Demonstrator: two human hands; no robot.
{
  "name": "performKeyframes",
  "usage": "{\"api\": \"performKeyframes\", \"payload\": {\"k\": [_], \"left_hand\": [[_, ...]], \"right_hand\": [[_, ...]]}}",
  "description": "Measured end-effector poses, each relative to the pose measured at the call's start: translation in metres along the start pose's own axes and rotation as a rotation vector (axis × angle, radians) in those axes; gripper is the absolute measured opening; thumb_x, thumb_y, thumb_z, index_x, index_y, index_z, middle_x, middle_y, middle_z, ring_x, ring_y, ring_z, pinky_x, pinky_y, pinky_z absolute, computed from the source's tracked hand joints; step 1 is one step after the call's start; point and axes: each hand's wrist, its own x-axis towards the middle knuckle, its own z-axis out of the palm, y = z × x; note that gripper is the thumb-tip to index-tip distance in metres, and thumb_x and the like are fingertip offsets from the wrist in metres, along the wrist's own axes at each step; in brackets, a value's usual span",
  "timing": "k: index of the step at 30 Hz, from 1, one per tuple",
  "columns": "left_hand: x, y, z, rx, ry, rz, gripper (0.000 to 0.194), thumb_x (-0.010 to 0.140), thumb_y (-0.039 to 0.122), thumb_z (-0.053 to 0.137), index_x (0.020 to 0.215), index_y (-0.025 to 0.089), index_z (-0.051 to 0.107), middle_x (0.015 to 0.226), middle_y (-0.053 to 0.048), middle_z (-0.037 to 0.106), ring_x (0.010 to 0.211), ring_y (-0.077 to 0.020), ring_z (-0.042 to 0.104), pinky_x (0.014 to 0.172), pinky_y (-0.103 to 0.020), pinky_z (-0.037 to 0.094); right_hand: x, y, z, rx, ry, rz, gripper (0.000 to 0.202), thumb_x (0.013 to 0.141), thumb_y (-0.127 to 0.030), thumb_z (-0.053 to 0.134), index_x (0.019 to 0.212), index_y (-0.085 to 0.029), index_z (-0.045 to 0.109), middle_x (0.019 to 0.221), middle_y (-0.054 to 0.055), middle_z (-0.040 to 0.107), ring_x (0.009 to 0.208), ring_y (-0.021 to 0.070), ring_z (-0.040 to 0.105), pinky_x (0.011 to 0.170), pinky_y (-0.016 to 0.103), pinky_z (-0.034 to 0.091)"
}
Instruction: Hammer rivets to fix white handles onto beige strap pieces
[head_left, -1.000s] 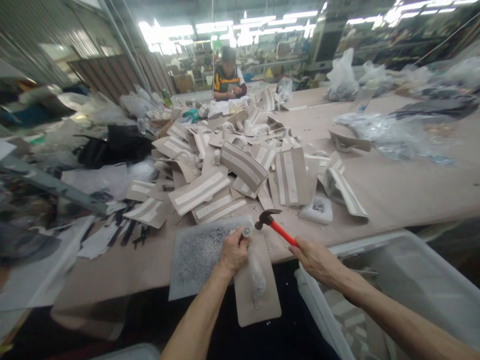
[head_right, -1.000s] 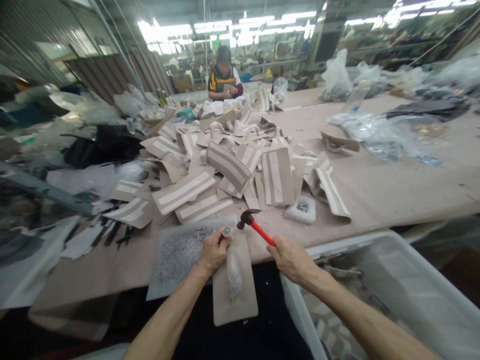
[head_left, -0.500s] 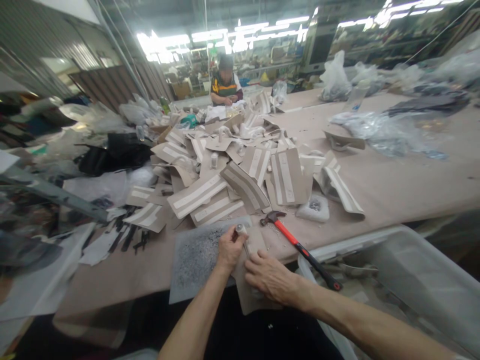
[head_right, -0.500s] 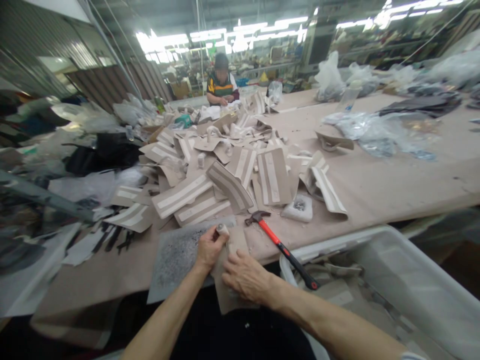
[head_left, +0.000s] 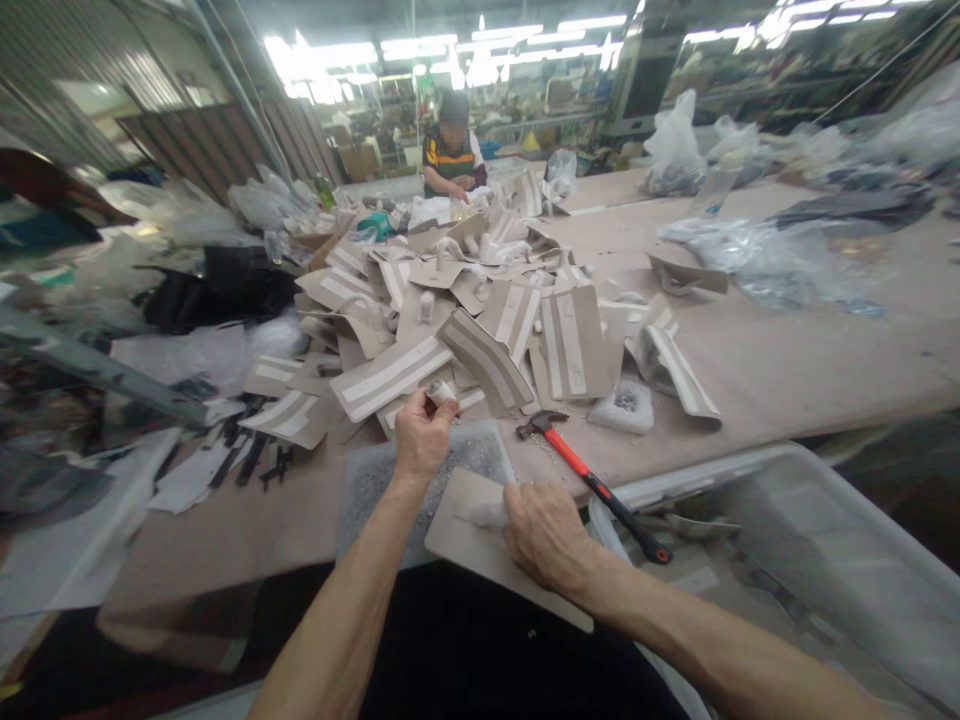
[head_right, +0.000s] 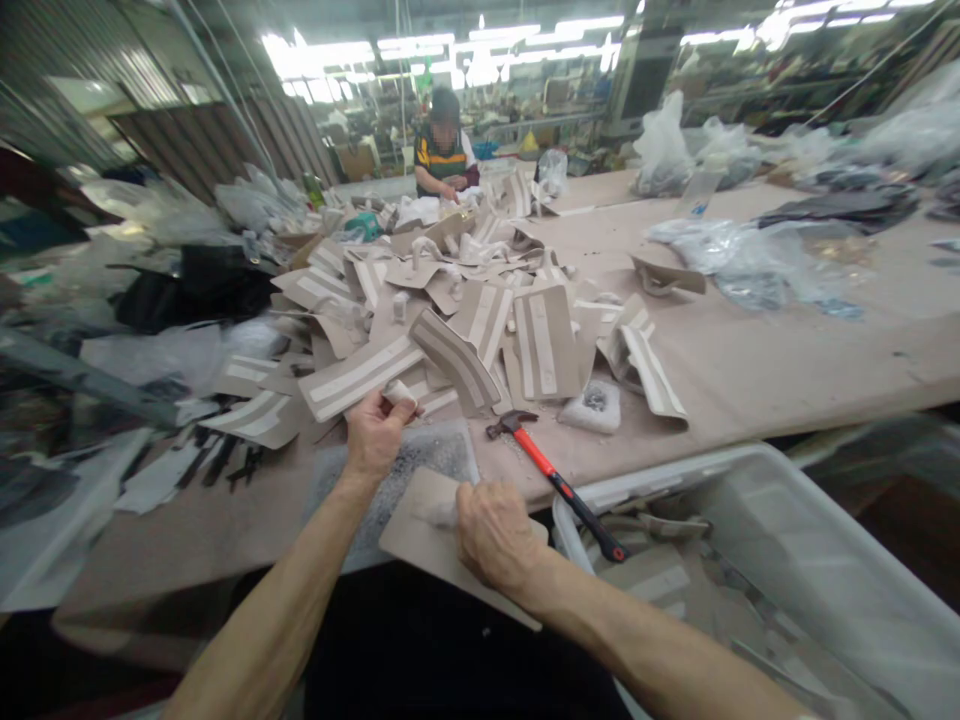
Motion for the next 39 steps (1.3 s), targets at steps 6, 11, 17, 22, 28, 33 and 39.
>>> {"api": "performKeyframes", "payload": {"k": [6,11,17,22,28,33,39], "left_hand": [[-0.037,0.003,0.003,0.034,-0.145,0.085,0.018,0.081,0.030,0.071,0.094,0.018,0.068,0.089,-0.004,0.074,0.082,-0.0175,0.070,0.079,-0.028,0.054],[-0.057,-0.040,0.021,-0.107,-0.229,-0.102,0.031,0.078,0.033,0.072,0.104,0.018,0.066,0.093,-0.006,0.077,0.088,-0.0210,0.073,0.082,-0.032,0.056],[-0.066,-0.069,0.017,-0.097,-0.231,-0.163,0.026,0.077,0.035,0.073,0.096,0.018,0.068,0.092,-0.006,0.077,0.086,-0.0222,0.073,0.079,-0.032,0.057],[-0.067,-0.067,0.012,-0.073,-0.272,-0.163,0.022,0.079,0.035,0.072,0.091,0.018,0.069,0.088,-0.005,0.077,0.081,-0.0204,0.072,0.075,-0.030,0.056],[-0.067,-0.067,0.014,-0.053,-0.320,-0.152,0.021,0.079,0.035,0.071,0.090,0.017,0.069,0.089,-0.004,0.077,0.082,-0.0196,0.071,0.076,-0.028,0.056],[-0.069,-0.068,0.015,-0.017,-0.330,-0.132,0.021,0.080,0.034,0.070,0.092,0.018,0.067,0.090,-0.004,0.077,0.082,-0.0198,0.071,0.075,-0.028,0.055],[-0.068,-0.070,0.014,0.070,-0.366,-0.087,0.017,0.083,0.031,0.066,0.095,0.018,0.066,0.091,-0.004,0.076,0.083,-0.0185,0.069,0.077,-0.026,0.052]], "right_hand": [[-0.004,0.007,0.010,0.364,-0.014,0.263,0.034,0.097,-0.031,0.048,0.124,-0.012,0.054,0.090,0.011,0.074,0.082,0.0275,0.072,0.067,0.034,0.049],[-0.007,-0.008,0.035,0.429,0.087,0.260,0.041,0.100,-0.028,0.038,0.134,-0.010,0.052,0.114,0.017,0.072,0.092,0.0270,0.072,0.077,0.036,0.054],[-0.004,-0.018,0.040,0.391,-0.018,0.272,0.040,0.100,-0.031,0.040,0.134,-0.013,0.054,0.112,0.014,0.072,0.088,0.0254,0.072,0.074,0.034,0.053],[-0.015,-0.013,0.046,0.490,0.001,0.262,0.041,0.097,-0.037,0.050,0.132,-0.016,0.057,0.106,0.011,0.071,0.093,0.0241,0.070,0.076,0.031,0.051],[-0.020,-0.010,0.059,0.549,0.136,0.234,0.034,0.095,-0.035,0.052,0.121,-0.014,0.061,0.098,0.010,0.064,0.088,0.0228,0.066,0.075,0.031,0.050],[-0.015,-0.011,0.064,0.510,0.190,0.262,0.024,0.095,-0.036,0.049,0.100,-0.016,0.062,0.092,0.008,0.062,0.079,0.0206,0.063,0.069,0.030,0.047],[-0.016,-0.014,0.060,0.519,0.144,0.300,0.022,0.094,-0.037,0.050,0.099,-0.017,0.059,0.093,0.008,0.063,0.078,0.0201,0.063,0.068,0.030,0.045]]}}
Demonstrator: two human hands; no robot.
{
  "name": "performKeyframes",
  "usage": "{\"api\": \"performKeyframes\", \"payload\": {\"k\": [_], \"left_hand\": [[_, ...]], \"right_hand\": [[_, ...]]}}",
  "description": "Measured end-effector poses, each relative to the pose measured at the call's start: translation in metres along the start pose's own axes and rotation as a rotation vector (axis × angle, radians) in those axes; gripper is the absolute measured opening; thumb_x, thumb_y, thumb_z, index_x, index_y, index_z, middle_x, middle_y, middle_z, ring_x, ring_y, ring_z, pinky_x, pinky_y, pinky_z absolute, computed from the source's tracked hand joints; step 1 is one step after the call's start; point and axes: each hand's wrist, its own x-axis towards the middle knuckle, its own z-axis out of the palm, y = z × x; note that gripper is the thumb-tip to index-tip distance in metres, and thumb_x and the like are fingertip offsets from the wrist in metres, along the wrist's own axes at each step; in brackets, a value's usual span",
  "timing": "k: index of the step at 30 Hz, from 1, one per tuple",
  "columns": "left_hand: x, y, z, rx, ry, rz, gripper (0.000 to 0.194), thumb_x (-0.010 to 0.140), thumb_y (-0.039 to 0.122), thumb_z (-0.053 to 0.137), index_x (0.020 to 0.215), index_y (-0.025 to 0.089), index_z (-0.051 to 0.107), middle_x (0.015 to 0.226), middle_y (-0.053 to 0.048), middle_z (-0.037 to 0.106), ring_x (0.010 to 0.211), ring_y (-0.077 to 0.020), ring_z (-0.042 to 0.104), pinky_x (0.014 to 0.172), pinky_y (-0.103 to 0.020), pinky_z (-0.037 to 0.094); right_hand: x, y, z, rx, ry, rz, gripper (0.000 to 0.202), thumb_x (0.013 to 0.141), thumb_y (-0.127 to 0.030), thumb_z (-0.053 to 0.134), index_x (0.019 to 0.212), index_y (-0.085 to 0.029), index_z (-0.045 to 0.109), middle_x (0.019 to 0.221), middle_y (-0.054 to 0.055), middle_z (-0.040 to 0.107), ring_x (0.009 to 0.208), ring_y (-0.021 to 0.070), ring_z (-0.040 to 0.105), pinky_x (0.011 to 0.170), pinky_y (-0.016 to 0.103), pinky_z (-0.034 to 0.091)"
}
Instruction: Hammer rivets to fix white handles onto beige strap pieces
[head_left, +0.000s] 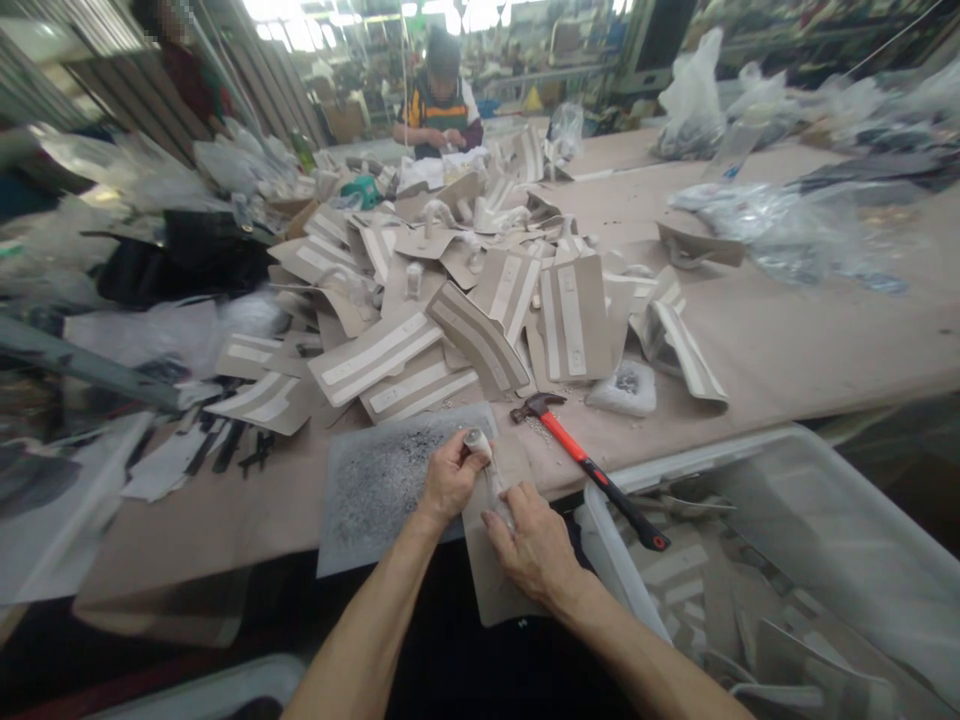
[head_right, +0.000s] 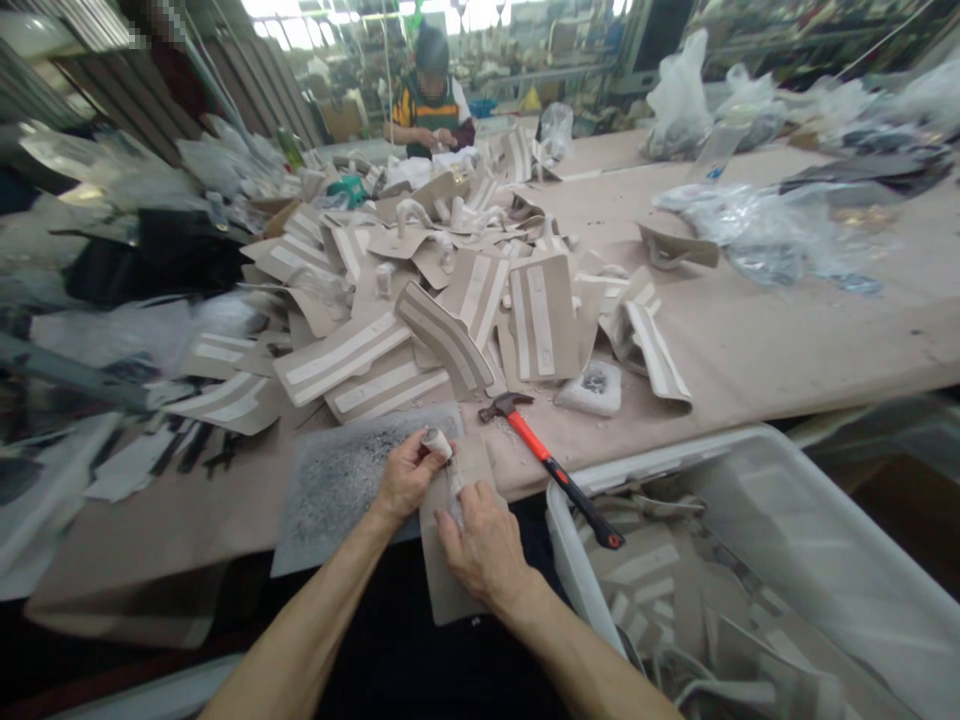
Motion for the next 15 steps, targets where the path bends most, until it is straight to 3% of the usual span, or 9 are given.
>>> {"api": "performKeyframes", "payload": {"k": [6,10,12,15], "left_hand": [[0.004,0.008,-0.004,0.155,-0.065,0.093,0.007,0.081,0.023,0.060,0.084,0.018,0.064,0.075,0.001,0.065,0.070,-0.0149,0.059,0.067,-0.023,0.046],[0.002,0.007,-0.003,0.224,-0.076,0.155,0.013,0.082,0.020,0.057,0.091,0.018,0.066,0.079,0.000,0.066,0.075,-0.0161,0.061,0.071,-0.024,0.046],[-0.001,0.003,-0.001,0.262,-0.058,0.181,0.018,0.084,0.020,0.057,0.099,0.019,0.067,0.083,-0.001,0.068,0.078,-0.0169,0.063,0.073,-0.025,0.047],[-0.005,-0.002,0.002,0.302,-0.030,0.199,0.019,0.086,0.021,0.057,0.101,0.019,0.067,0.082,-0.002,0.069,0.076,-0.0170,0.063,0.072,-0.026,0.047]], "right_hand": [[0.007,0.014,-0.027,0.160,-0.003,-0.032,0.027,0.098,-0.038,0.047,0.112,-0.017,0.057,0.105,0.009,0.064,0.087,0.0207,0.064,0.077,0.032,0.047],[0.023,0.059,-0.054,-0.121,0.139,0.086,0.030,0.094,-0.036,0.054,0.115,-0.013,0.056,0.114,0.016,0.059,0.105,0.0289,0.058,0.089,0.039,0.045],[0.030,0.083,-0.062,-0.244,0.058,0.211,0.026,0.088,-0.028,0.059,0.108,-0.012,0.057,0.111,0.018,0.057,0.102,0.0312,0.058,0.084,0.040,0.045],[0.039,0.103,-0.067,0.036,-0.130,0.369,0.019,0.080,-0.018,0.058,0.098,-0.016,0.055,0.099,0.012,0.058,0.088,0.0238,0.059,0.072,0.032,0.044]]}}
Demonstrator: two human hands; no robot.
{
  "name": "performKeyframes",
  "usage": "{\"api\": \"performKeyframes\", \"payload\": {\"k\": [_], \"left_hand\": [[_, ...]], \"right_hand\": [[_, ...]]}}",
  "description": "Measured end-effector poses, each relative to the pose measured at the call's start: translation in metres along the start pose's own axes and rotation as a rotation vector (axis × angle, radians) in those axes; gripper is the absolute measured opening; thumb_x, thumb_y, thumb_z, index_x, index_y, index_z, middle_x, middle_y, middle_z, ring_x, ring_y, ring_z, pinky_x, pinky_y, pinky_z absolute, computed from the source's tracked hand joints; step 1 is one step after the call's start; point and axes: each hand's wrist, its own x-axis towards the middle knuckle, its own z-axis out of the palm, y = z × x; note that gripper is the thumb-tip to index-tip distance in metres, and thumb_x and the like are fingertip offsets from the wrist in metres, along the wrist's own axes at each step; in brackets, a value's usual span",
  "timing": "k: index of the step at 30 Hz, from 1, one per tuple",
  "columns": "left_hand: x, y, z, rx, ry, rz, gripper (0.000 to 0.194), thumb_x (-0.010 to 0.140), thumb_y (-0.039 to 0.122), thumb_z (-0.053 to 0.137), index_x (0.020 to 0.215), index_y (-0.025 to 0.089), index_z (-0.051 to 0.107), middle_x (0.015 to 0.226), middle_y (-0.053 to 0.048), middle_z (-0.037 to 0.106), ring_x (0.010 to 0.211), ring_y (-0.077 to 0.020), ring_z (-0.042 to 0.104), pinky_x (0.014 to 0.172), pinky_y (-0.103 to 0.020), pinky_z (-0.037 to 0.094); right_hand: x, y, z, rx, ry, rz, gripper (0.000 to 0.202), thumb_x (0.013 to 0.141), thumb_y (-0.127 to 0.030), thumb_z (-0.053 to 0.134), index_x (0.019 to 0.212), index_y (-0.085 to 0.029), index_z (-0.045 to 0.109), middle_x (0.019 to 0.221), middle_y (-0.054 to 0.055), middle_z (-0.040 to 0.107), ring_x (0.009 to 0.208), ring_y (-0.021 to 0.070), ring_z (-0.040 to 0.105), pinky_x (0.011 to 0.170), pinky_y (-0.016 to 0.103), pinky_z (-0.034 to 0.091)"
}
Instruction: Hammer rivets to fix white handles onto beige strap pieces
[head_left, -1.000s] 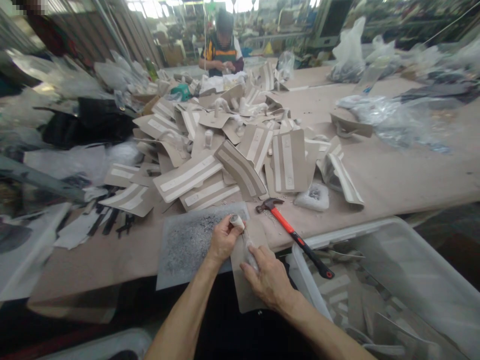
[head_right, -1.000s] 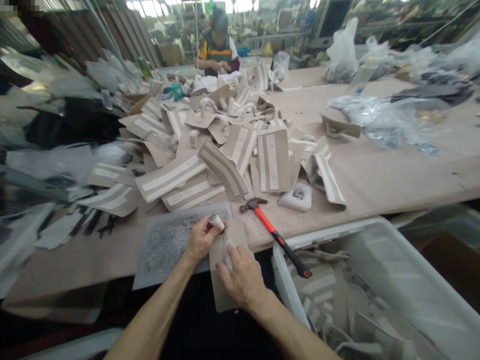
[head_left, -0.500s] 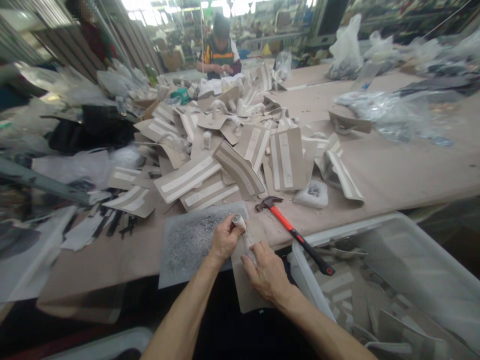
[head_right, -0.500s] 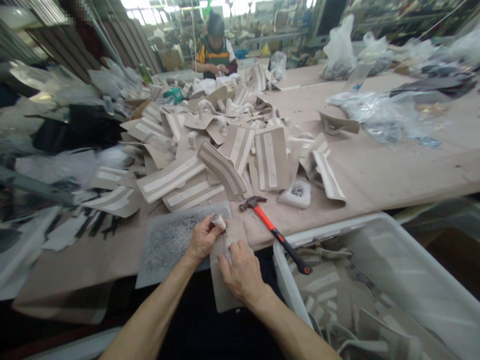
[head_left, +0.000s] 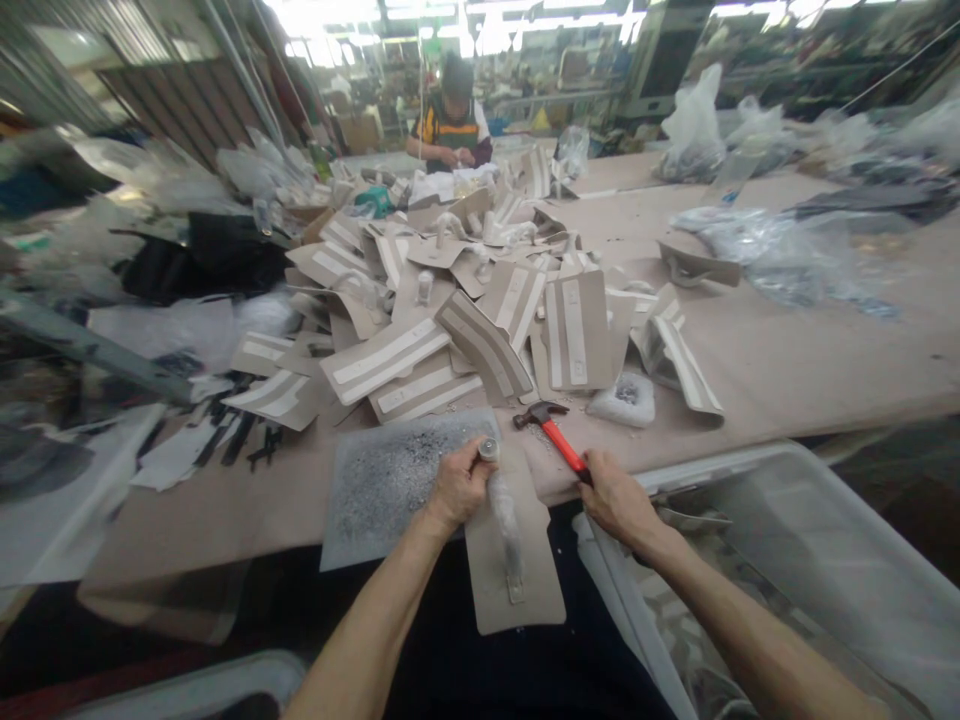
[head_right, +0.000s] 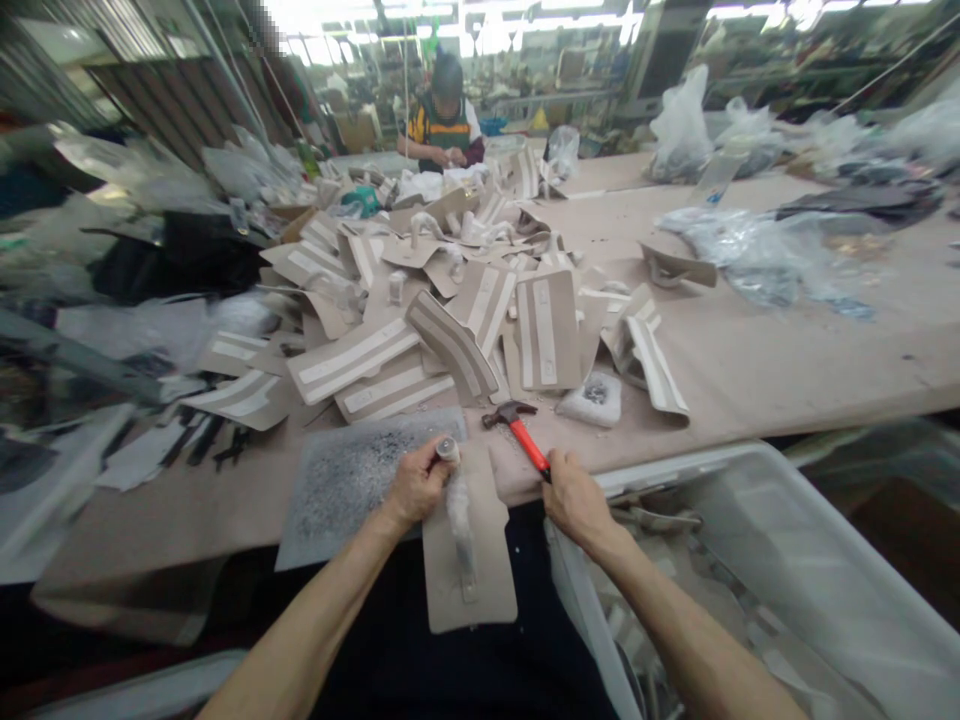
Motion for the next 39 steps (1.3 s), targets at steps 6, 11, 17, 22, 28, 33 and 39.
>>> {"api": "performKeyframes", "payload": {"k": [6,11,17,22,28,33,39], "left_hand": [[-0.003,0.003,0.003,0.019,0.042,0.022,0.017,0.086,0.020,0.057,0.100,0.019,0.067,0.080,-0.002,0.068,0.074,-0.0172,0.063,0.070,-0.025,0.047],[-0.003,0.006,0.003,0.022,0.047,0.015,0.017,0.087,0.020,0.056,0.098,0.020,0.068,0.079,-0.002,0.069,0.072,-0.0166,0.063,0.069,-0.025,0.046],[-0.004,0.001,0.006,0.057,0.041,-0.015,0.013,0.085,0.020,0.057,0.092,0.020,0.068,0.071,0.000,0.065,0.065,-0.0155,0.060,0.065,-0.024,0.043],[-0.004,0.003,0.005,0.032,0.021,-0.008,0.021,0.087,0.023,0.056,0.103,0.020,0.069,0.085,-0.004,0.071,0.078,-0.0188,0.065,0.073,-0.027,0.047],[-0.004,0.006,0.004,0.026,0.010,-0.032,0.017,0.085,0.020,0.056,0.096,0.021,0.069,0.073,-0.001,0.066,0.069,-0.0169,0.061,0.067,-0.026,0.044],[-0.004,0.007,0.004,-0.013,0.010,-0.028,0.015,0.085,0.020,0.056,0.093,0.021,0.068,0.076,0.000,0.065,0.071,-0.0164,0.059,0.068,-0.025,0.044],[-0.004,0.007,0.003,-0.020,0.006,-0.008,0.010,0.084,0.019,0.058,0.089,0.020,0.067,0.073,0.000,0.062,0.068,-0.0152,0.057,0.067,-0.025,0.044]], "right_hand": [[-0.014,-0.033,-0.023,0.435,-0.329,0.052,0.016,0.087,-0.038,0.044,0.080,-0.024,0.042,0.059,-0.005,0.045,0.043,0.0116,0.042,0.045,0.025,0.035],[-0.055,-0.059,-0.051,0.219,0.014,-0.354,0.027,0.095,-0.047,0.040,0.081,-0.024,0.043,0.057,-0.005,0.046,0.049,0.0131,0.044,0.050,0.026,0.031],[-0.060,-0.060,-0.067,-0.245,0.044,-0.526,0.018,0.095,-0.033,0.042,0.080,-0.023,0.046,0.055,-0.002,0.050,0.043,0.0129,0.037,0.050,0.031,0.016],[-0.071,-0.083,-0.098,-0.009,0.419,-0.513,0.023,0.098,-0.045,0.042,0.083,-0.027,0.045,0.057,-0.002,0.050,0.046,0.0153,0.044,0.051,0.029,0.027],[-0.071,-0.060,-0.061,-0.204,0.131,-0.523,0.021,0.097,-0.036,0.040,0.080,-0.025,0.046,0.053,-0.001,0.050,0.042,0.0152,0.041,0.049,0.030,0.019],[-0.045,-0.031,-0.046,-0.225,-0.108,-0.345,0.019,0.098,-0.035,0.042,0.088,-0.022,0.053,0.064,0.000,0.058,0.055,0.0158,0.051,0.054,0.028,0.024],[-0.002,-0.009,-0.029,-0.355,-0.071,-0.138,0.026,0.099,-0.033,0.040,0.088,-0.017,0.058,0.080,0.010,0.065,0.075,0.0226,0.061,0.068,0.032,0.039]]}}
